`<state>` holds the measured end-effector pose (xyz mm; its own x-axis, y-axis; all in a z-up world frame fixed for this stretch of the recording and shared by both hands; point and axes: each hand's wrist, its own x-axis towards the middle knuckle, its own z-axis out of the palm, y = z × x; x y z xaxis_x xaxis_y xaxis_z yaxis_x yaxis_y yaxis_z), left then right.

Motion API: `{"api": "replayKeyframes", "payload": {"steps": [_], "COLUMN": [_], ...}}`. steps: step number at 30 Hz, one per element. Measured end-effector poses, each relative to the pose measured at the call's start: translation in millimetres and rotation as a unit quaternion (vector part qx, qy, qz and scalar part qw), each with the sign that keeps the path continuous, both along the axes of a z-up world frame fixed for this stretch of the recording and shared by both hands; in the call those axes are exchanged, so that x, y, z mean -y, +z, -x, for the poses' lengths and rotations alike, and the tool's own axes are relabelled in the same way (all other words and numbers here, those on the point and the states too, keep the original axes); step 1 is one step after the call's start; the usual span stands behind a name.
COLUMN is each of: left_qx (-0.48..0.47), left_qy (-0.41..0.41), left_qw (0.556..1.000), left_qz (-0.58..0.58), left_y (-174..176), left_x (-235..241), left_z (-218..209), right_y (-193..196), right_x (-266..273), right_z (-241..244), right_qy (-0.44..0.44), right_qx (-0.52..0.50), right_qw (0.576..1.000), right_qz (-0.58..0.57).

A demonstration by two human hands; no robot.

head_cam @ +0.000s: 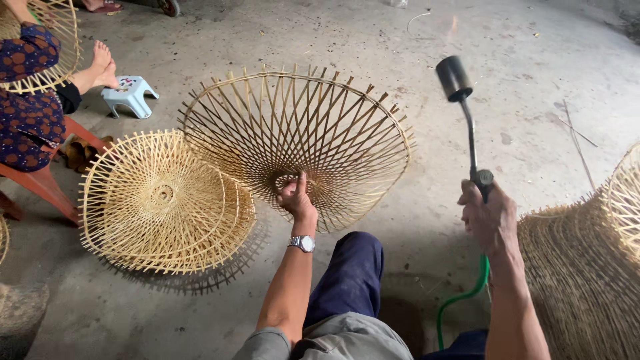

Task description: The person uses a handheld torch to apply heat to a woven bamboo basket. They rotate the basket to treat different sections, then place it on a stack of similar baskets.

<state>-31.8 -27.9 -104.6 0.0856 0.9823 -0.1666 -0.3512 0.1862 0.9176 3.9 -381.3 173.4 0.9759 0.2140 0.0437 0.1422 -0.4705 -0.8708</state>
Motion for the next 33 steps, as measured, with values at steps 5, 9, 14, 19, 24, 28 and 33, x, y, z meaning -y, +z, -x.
{"api": "replayKeyframes", "payload": {"steps": [5,9,14,19,24,28,33], "left_qx": [0.021,0.012,-0.146,-0.140,-0.113,-0.122,-0.148], "left_qy": [0.005,-0.005,0.022,0.037,0.038,0.051,0.053], "left_qw": [0.998,0.993,0.961,0.947,0.945,0.933,0.926], "left_qz": [-0.057,-0.119,-0.234,-0.287,-0.305,-0.335,-0.343], "left_y": [33.7,66.4,68.1,58.1,57.7,54.4,54.7], "left_x": [0.5,0.4,-21.2,-37.7,-48.1,-51.5,-49.0], "left_z": [5.8,18.7,32.1,33.8,38.2,36.7,34.0], "right_y": [20.7,24.3,25.8,11.1,4.3,6.8,20.8], "right_x": [10.3,0.6,2.1,2.6,4.2,3.7,-10.9], "right_z": [33.3,34.9,36.2,37.1,43.8,49.6,52.6], "right_qy": [0.062,0.118,0.094,0.101,0.081,0.085,0.108], "right_qx": [-0.046,0.108,0.063,0.025,0.003,-0.055,-0.061], "right_qw": [0.986,0.972,0.970,0.982,0.986,0.991,0.988], "right_qz": [0.145,0.173,0.214,0.160,0.145,0.090,0.096]}}
